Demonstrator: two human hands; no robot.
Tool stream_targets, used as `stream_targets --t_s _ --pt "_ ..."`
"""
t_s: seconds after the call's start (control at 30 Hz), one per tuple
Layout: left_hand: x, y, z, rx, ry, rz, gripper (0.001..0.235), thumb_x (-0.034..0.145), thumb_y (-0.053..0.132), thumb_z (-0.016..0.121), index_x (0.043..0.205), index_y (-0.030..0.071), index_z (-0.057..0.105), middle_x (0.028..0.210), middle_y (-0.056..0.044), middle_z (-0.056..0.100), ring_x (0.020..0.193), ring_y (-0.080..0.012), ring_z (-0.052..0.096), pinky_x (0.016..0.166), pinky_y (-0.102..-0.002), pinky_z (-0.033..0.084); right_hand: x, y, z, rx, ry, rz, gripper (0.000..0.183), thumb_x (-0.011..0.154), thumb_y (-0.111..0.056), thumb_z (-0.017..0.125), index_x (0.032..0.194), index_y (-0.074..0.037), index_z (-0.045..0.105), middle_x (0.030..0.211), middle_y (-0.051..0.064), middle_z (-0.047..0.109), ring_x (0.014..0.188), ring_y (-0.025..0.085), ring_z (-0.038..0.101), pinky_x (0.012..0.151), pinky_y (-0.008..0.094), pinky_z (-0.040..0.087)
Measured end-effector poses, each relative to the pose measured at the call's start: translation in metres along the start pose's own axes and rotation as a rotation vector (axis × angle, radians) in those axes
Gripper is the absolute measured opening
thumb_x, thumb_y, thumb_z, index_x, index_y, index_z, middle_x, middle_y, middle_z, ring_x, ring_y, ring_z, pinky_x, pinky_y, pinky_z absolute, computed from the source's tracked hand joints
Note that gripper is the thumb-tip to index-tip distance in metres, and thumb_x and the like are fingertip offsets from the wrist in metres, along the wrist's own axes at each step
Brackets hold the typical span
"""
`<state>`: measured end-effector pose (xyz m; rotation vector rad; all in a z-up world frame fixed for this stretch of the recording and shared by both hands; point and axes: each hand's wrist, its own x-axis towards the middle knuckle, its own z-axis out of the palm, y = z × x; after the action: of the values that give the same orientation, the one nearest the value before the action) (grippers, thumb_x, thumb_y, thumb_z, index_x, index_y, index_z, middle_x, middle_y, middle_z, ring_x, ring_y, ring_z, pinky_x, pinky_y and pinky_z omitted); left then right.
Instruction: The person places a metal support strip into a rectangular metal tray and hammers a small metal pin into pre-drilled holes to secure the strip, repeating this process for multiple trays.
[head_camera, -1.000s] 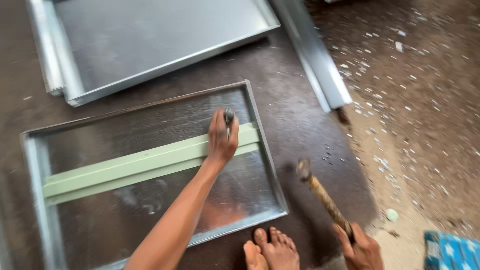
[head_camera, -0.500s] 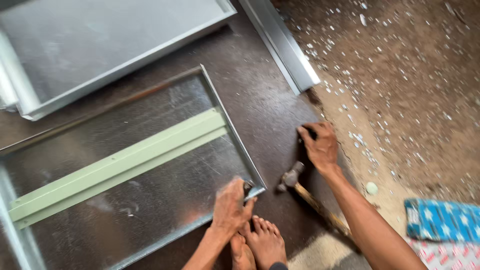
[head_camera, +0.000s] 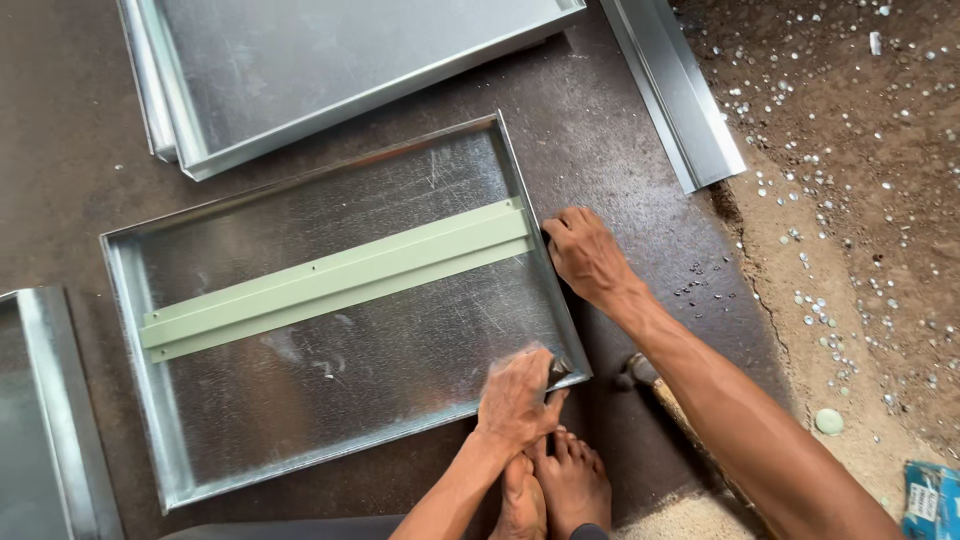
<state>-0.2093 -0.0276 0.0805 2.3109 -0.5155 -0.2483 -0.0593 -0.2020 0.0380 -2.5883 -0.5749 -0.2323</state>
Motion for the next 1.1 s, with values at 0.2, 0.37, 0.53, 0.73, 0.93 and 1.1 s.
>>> stream_targets --t_s 0.2,0.37,0.53,0.73,0.93,1.1 --pt "0.020 0.005 0.022 0.054 -0.134 0.037 0.016 0.085 0.000 0.064 0.097 0.006 0.055 0.078 -0.011 0.062 0.074 -0.0267 0.066 0.067 -0.040 0.054 -0.058 -0.013 -0.054 0.084 0.106 0.120 0.033 0.092 -0.007 0.069 0.122 0.006 0.063 0.115 0.025 0.065 0.103 0.039 0.066 0.090 0.044 0.056" --pt "0.039 0.020 0.035 -0.002 0.065 0.148 0.024 0.074 0.004 0.070 0.094 0.004 0.055 0.077 -0.013 0.063 0.073 -0.0317 0.066 0.064 -0.044 0.054 -0.175 -0.040 -0.103 0.010 0.127 0.276 0.032 0.086 -0.008 0.071 0.117 0.000 0.065 0.115 0.021 0.066 0.107 0.038 0.067 0.094 0.042 0.055" --pt "0.043 0.024 0.020 0.043 -0.044 0.107 0.018 0.085 0.004 0.064 0.100 0.003 0.055 0.079 -0.012 0.063 0.073 -0.0261 0.067 0.066 -0.042 0.055 -0.283 -0.051 -0.102 -0.385 -0.349 0.744 0.066 0.076 -0.049 0.081 0.123 -0.004 0.069 0.118 0.017 0.067 0.104 0.027 0.067 0.086 0.040 0.056" --pt "0.083 0.005 -0.023 -0.053 0.085 -0.345 0.032 0.106 0.032 0.054 0.112 0.001 0.054 0.074 -0.015 0.059 0.067 -0.0301 0.059 0.063 -0.050 0.050 -0.368 -0.035 -0.110 -0.280 -0.353 1.029 0.053 0.082 -0.051 0.079 0.115 -0.012 0.070 0.085 0.006 0.072 0.070 0.017 0.070 0.065 0.034 0.059" --pt "0.185 -0.085 -0.040 0.086 0.321 0.199 0.031 0.090 0.030 0.072 0.121 0.024 0.069 0.111 -0.004 0.063 0.103 -0.0216 0.049 0.089 -0.039 0.039 -0.289 -0.064 -0.148 0.503 0.032 1.122 0.034 0.102 -0.037 0.060 0.106 -0.004 0.067 0.064 0.009 0.053 0.055 0.018 0.044 0.047 0.032 0.039" --pt "0.188 -0.115 -0.024 0.053 0.261 0.261 0.032 0.093 0.028 0.076 0.123 0.022 0.070 0.102 0.004 0.065 0.099 -0.0182 0.051 0.090 -0.036 0.036 -0.189 -0.067 -0.093 0.453 0.234 0.624 0.046 0.104 -0.051 0.037 0.103 -0.011 0.061 0.060 -0.001 0.055 0.048 0.004 0.048 0.041 0.022 0.041"
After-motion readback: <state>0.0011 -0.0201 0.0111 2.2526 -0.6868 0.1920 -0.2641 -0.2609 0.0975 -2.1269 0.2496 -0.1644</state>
